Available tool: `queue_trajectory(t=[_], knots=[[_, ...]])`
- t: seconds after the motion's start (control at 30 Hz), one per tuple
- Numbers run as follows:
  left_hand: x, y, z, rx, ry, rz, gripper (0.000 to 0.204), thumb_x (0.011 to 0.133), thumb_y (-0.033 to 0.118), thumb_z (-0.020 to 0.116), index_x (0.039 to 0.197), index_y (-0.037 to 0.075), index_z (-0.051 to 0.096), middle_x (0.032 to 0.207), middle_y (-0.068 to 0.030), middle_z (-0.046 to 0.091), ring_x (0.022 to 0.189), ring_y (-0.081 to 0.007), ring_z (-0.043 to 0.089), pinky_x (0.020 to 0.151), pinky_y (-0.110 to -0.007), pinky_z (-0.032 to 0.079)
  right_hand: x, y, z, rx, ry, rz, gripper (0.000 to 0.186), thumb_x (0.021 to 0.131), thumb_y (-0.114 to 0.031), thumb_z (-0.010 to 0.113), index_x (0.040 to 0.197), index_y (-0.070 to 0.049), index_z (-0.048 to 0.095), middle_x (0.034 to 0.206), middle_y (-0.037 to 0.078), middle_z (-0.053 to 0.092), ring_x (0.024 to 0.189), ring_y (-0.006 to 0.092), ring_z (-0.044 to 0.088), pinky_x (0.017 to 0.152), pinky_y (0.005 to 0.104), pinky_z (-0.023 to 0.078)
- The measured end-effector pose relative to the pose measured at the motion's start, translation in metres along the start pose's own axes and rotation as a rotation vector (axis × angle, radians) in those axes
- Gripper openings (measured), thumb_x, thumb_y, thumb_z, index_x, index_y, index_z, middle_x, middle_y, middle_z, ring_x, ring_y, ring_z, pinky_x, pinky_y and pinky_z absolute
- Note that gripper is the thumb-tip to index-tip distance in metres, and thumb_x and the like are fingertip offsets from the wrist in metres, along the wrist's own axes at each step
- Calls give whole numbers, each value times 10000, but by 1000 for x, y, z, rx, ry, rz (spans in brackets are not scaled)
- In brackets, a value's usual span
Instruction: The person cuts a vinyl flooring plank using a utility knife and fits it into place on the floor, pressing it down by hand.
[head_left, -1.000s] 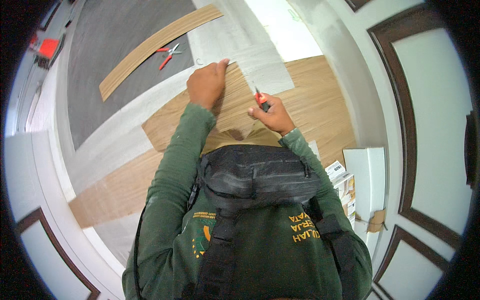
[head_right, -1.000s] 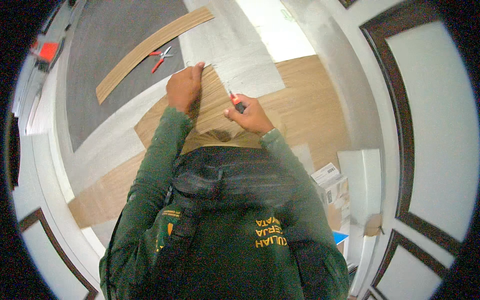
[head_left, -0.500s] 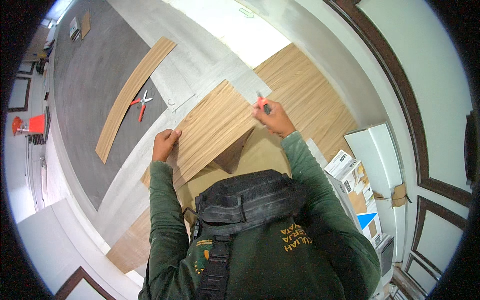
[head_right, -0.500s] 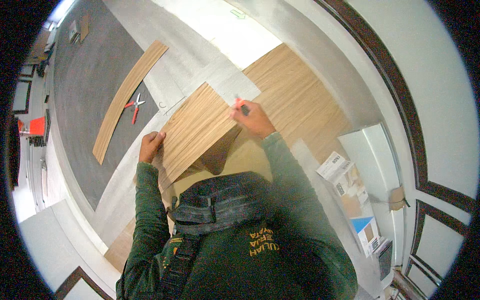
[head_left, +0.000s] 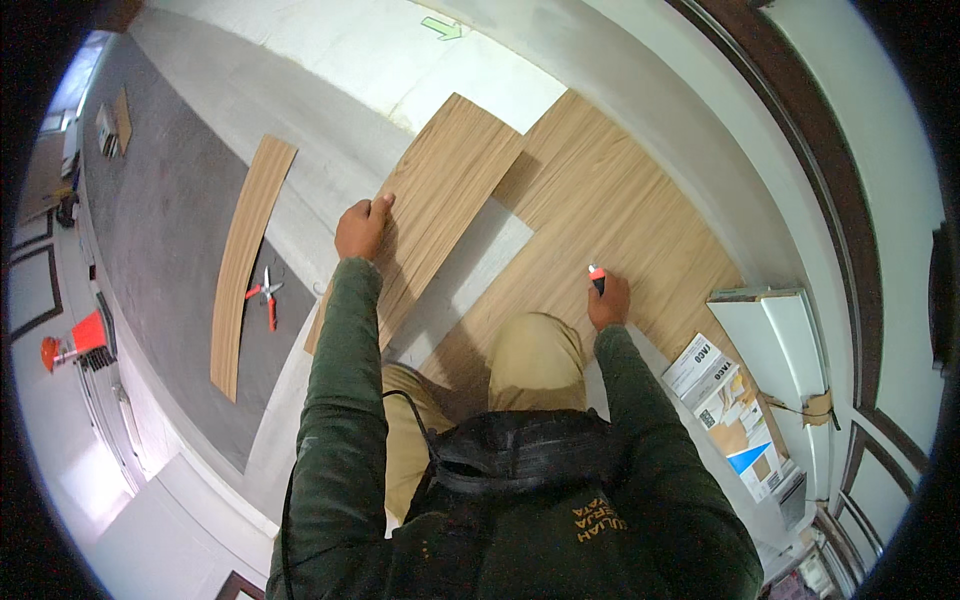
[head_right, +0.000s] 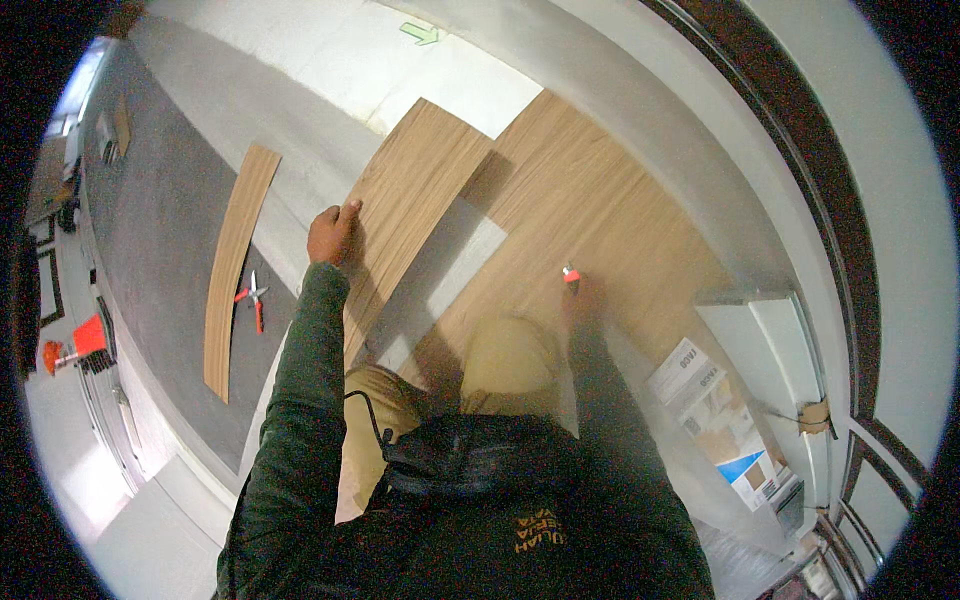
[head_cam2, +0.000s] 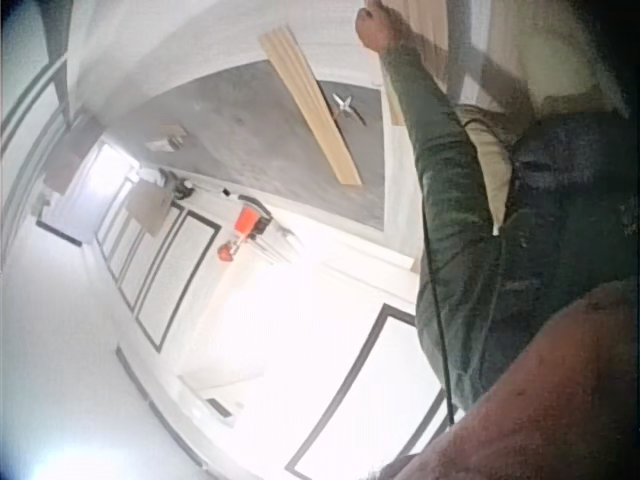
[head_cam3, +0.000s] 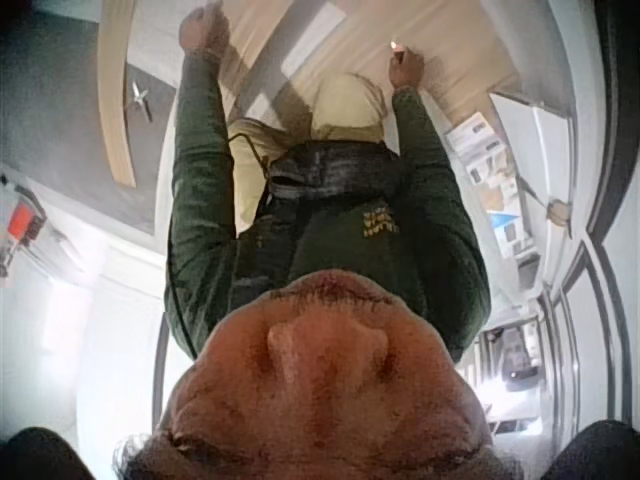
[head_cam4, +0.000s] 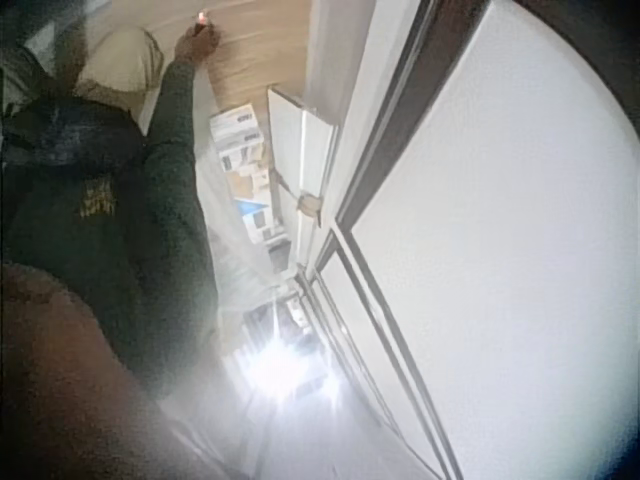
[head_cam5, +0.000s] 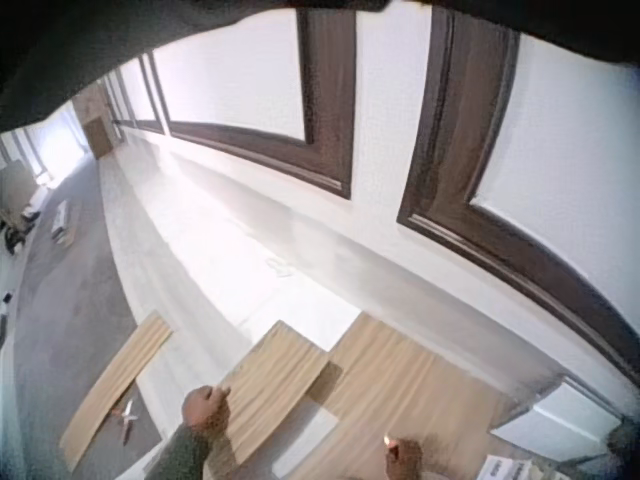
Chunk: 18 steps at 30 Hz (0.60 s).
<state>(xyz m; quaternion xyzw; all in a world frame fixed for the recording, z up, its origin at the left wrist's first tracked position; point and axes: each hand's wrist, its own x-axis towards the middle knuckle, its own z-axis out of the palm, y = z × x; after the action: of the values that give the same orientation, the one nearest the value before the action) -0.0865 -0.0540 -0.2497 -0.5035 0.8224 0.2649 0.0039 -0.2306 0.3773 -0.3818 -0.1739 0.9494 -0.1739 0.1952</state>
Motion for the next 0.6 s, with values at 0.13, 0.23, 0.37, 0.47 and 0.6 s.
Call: queue_trajectory(t=[0.13, 0.23, 0.37, 0.47, 0.6], knots=[[59, 34, 49, 36, -65, 12, 630, 885, 583, 485, 796, -15, 664, 848, -236, 653, 806, -404, 606, 731, -486, 457, 12, -3, 3, -39, 96, -16, 545, 793, -167, 696, 1277, 1, 509, 1212, 236, 497, 1146, 421, 460, 986, 501, 372], [90, 57, 70, 52, -116, -41, 635, 892, 585, 476, 811, -15, 669, 904, -240, 655, 862, -403, 608, 765, -487, 457, 48, -39, -3, 36, 88, -105, 580, 821, -187, 670, 1318, 34, 467, 1333, 236, 448, 1247, 425, 411, 1057, 503, 328], [131, 70, 104, 52, -102, 29, 658, 900, 598, 468, 821, -24, 669, 927, -255, 648, 895, -411, 601, 780, -487, 452, 124, -89, 6, 130, 174, -240, 628, 842, -224, 633, 1359, 53, 409, 1432, 215, 380, 1350, 415, 322, 1132, 516, 248], [151, 85, 120, 29, -134, 17, 670, 904, 602, 470, 823, -35, 663, 907, -261, 645, 875, -417, 596, 774, -484, 451, 162, -95, 19, 72, 197, -296, 662, 830, -238, 637, 1365, 65, 391, 1448, 219, 355, 1362, 437, 285, 1141, 528, 232], [171, 87, 134, 2, -129, 27, 667, 901, 599, 486, 812, -41, 652, 860, -259, 644, 825, -409, 596, 756, -479, 453, 169, -99, 29, 39, 226, -294, 690, 807, -257, 657, 1358, 68, 398, 1442, 226, 355, 1352, 456, 288, 1133, 558, 229]])
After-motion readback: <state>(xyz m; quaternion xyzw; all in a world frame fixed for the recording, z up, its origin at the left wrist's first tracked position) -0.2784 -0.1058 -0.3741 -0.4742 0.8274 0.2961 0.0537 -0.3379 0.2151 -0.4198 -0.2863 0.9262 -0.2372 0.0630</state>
